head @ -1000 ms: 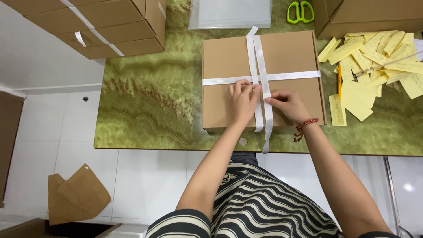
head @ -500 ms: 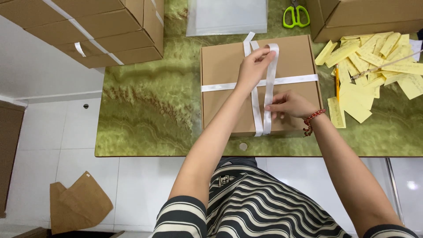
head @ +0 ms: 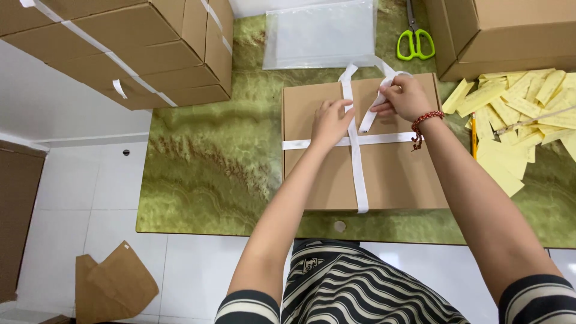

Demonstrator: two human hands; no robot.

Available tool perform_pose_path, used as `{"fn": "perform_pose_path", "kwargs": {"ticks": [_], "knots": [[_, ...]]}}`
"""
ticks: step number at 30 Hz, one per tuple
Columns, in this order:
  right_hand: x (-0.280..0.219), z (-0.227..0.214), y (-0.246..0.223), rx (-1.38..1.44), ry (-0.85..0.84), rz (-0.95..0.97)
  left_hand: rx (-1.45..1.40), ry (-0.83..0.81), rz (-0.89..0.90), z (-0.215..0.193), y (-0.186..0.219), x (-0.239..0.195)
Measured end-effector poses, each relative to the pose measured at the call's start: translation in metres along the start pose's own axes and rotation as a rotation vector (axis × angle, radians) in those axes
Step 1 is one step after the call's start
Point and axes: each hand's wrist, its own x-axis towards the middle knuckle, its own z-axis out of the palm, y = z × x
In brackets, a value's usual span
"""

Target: The person places a folded black cloth into a clear plastic bag and seals it. They then place the bagged item into a cardboard box, close the box, and tie a white ribbon around it in a decorative bow.

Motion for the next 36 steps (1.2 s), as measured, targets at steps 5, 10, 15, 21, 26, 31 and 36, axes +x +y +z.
{"fn": "perform_pose_path", "kwargs": {"ticks": [5, 10, 15, 21, 26, 31, 36], "knots": [[0.014, 0.001, 0.001, -0.128, -0.055, 0.017, 0.002, 0.049, 0.061, -0.005, -0.016, -0.024], [-0.001, 0.008, -0.007, -0.173, -0.139, 0.065, 0.045, 0.017, 0.148, -0.009, 0.005, -0.043], [-0.006, 0.011, 0.001, -0.219, -0.200, 0.133, 0.157, -0.057, 0.287, 0.005, 0.018, -0.054], [-0.019, 0.008, 0.019, -0.175, -0.159, 0.121, 0.319, -0.104, 0.428, 0.007, 0.037, -0.080], [-0.062, 0.002, 0.018, -0.140, -0.066, 0.058, 0.338, 0.007, 0.462, 0.036, 0.027, -0.086], [-0.094, -0.002, 0.047, -0.614, 0.035, -0.185, 0.369, 0.152, 0.498, 0.053, 0.022, -0.089], [-0.112, 0.010, 0.085, -0.917, -0.012, -0.622, 0.232, 0.248, 0.504, 0.051, 0.015, -0.099]]}}
